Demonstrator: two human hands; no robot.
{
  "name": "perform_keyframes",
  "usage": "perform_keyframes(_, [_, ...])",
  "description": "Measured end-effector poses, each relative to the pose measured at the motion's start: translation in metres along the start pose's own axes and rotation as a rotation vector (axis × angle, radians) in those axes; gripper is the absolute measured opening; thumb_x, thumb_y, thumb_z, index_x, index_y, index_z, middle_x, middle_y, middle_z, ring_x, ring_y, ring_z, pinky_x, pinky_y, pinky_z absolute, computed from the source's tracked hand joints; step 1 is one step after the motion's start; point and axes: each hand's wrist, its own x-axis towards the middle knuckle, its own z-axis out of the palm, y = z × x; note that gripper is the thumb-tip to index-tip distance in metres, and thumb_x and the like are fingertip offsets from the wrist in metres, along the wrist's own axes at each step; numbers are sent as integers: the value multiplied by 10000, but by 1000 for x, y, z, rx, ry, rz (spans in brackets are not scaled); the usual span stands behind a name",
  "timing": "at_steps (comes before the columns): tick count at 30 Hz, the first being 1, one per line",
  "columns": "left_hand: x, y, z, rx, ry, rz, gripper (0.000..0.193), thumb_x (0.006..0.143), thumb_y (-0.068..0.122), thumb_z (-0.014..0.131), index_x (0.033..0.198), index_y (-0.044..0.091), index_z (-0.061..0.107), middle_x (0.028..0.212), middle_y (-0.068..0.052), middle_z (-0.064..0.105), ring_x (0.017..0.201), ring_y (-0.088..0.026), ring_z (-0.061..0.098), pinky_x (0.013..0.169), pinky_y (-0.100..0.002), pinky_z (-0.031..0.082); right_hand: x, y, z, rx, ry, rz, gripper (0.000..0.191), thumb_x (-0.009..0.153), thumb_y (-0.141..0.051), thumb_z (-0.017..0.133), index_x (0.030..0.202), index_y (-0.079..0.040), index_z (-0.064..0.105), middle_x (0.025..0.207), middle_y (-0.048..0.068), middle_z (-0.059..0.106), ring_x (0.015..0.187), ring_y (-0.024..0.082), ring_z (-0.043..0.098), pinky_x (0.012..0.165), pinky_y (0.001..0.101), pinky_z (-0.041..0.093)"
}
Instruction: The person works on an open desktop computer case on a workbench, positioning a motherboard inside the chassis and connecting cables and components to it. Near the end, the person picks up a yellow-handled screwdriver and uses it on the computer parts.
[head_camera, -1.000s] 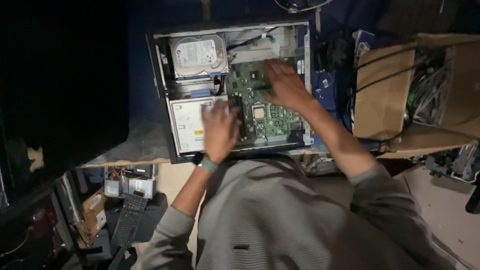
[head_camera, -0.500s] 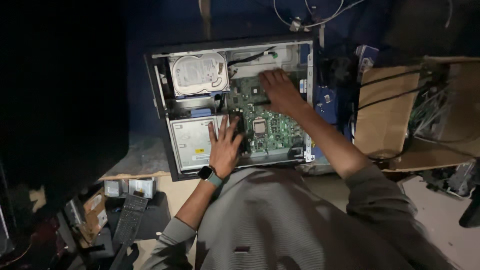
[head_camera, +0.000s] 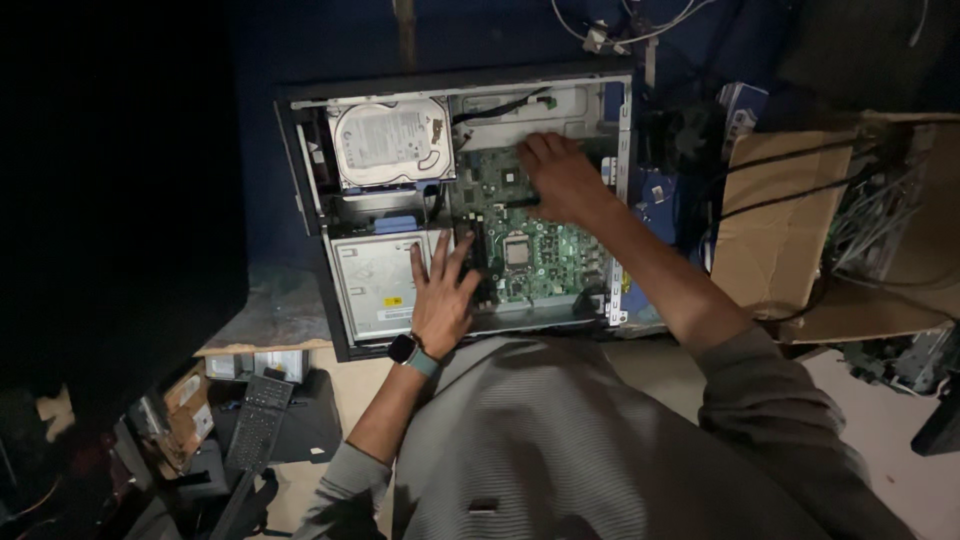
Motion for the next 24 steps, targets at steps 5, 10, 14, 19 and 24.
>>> perform_keyframes(5, [2,-3,-5,-68,-55,-34,581,568,66,813,1128,80,659,1611,-169,272,1530,-417,122,1187,-734,28,6,2,2,-1,-8,-9,988,590,-435,919,1343,81,543,1348,236,527,1233,412,514,1000,515,490])
perform_keyframes(10, [-8,8,-7,-55,100,22,497,696,40,763,1179,114,674,1604,-161,354,1549,-394,199,1236,-677,124,10,5,0,-23,-104,-5,998,602,-436,910,1367,82,531,1329,230,534,1237,416,523,1003,497,518])
perform_keyframes(14, [-16,24,1,-171,0,97,487,731,81,710,1214,32,668,1507,-199,471,1491,-397,335,1239,-608,203,11,6,1,-43,-94,-12,1004,592,-444,913,1352,90,532,1331,239,528,1226,419,525,954,496,531])
perform_keyframes(19, [-25,24,21,222,-35,217,335,837,137,644,1149,34,707,1320,-194,635,1383,-387,485,1242,-598,196,7,6,6,-32,-53,-21,989,666,-506,905,1342,111,529,1322,260,516,1192,433,519,932,517,532])
perform_keyframes(24, [-41,25,38,151,-74,218,245,955,236,595,1073,62,720,1036,-180,740,1098,-346,665,1168,-522,344,1,9,9,-70,-52,-58,1001,637,-455,903,1391,87,529,1350,225,518,1230,399,521,1029,495,496])
